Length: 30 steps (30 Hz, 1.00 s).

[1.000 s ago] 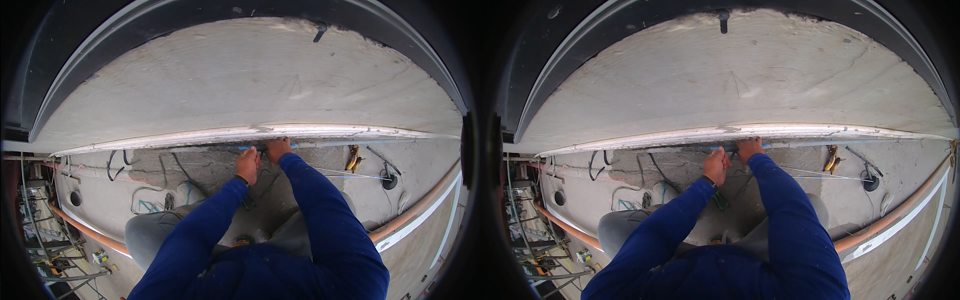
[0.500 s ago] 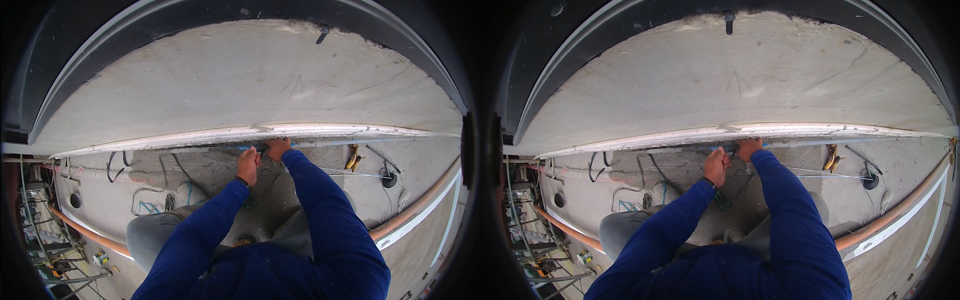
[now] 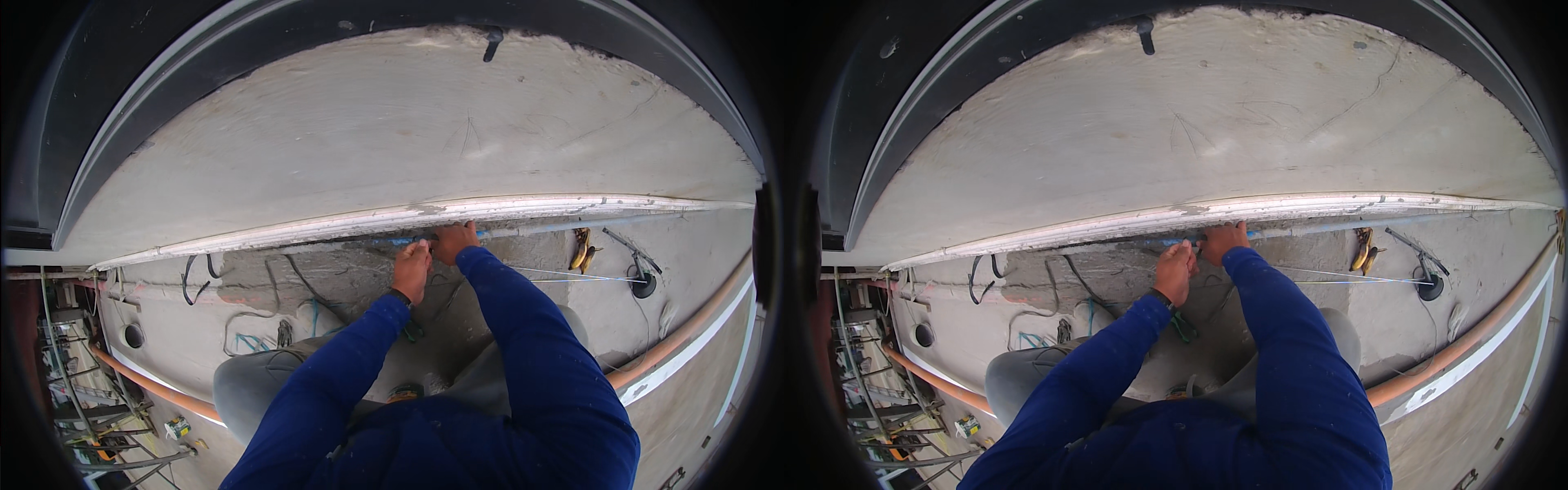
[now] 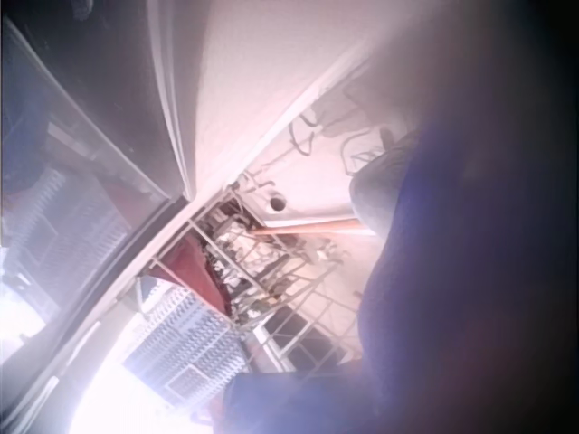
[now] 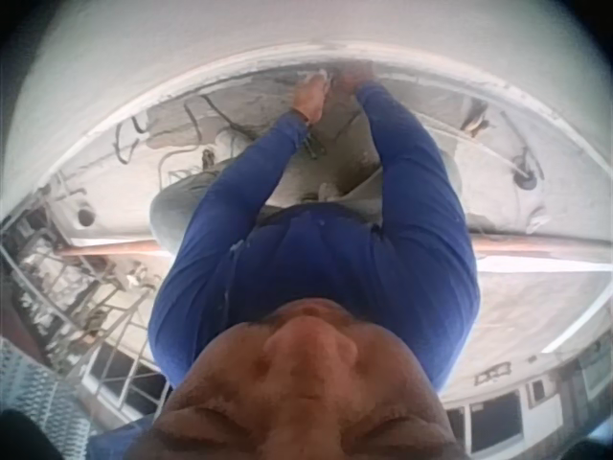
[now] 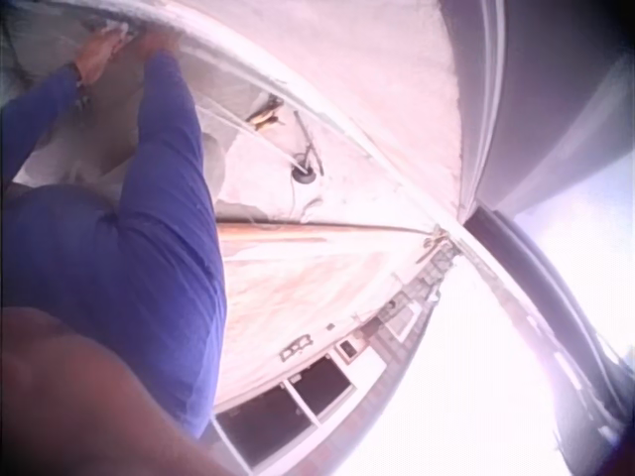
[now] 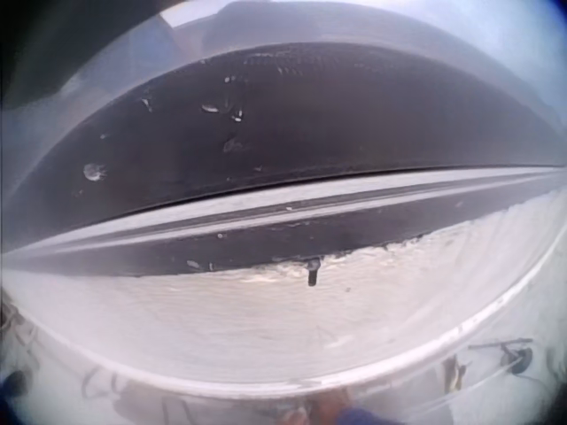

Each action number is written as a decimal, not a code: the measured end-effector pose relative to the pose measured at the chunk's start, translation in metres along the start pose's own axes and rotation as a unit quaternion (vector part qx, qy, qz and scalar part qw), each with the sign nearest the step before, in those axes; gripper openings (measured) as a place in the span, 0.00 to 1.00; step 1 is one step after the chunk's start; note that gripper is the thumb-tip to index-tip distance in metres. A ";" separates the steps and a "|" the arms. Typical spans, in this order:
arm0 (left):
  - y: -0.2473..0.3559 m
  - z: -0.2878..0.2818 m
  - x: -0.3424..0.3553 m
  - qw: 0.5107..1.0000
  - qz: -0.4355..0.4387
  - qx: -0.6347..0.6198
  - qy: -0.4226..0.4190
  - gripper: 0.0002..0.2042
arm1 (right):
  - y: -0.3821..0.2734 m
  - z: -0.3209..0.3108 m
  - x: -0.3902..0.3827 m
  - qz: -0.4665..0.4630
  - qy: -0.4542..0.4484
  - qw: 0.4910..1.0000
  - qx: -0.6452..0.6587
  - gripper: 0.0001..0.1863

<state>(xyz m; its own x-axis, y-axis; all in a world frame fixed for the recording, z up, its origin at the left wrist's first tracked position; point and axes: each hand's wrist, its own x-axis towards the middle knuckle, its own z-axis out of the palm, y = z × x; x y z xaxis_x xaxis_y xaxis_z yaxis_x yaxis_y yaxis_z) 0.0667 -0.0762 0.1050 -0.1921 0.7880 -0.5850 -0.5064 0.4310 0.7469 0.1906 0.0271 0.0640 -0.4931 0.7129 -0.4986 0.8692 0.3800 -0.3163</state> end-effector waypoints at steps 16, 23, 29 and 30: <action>0.007 0.002 -0.006 1.000 0.006 0.007 0.007 0.20 | -0.005 -0.008 0.000 0.031 -0.033 0.999 0.012 0.27; 0.004 -0.015 0.007 0.997 0.070 -0.014 -0.033 0.20 | -0.001 -0.004 0.007 0.020 -0.027 0.999 0.006 0.27; 0.020 0.000 0.008 0.982 0.160 0.065 -0.072 0.21 | 0.015 -0.001 0.010 -0.025 -0.037 0.999 0.019 0.27; 0.021 -0.005 0.008 0.978 0.175 0.079 -0.086 0.21 | 0.010 -0.005 0.009 -0.014 -0.050 0.999 0.015 0.26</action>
<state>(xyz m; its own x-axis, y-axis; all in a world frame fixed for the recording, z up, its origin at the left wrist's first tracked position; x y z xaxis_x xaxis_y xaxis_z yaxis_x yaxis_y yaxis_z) 0.0501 -0.0627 0.1144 -0.1794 0.9558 -0.2331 -0.2956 0.1736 0.9394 0.1953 0.0409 0.0604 -0.5193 0.6388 -0.5676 0.8545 0.3804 -0.3537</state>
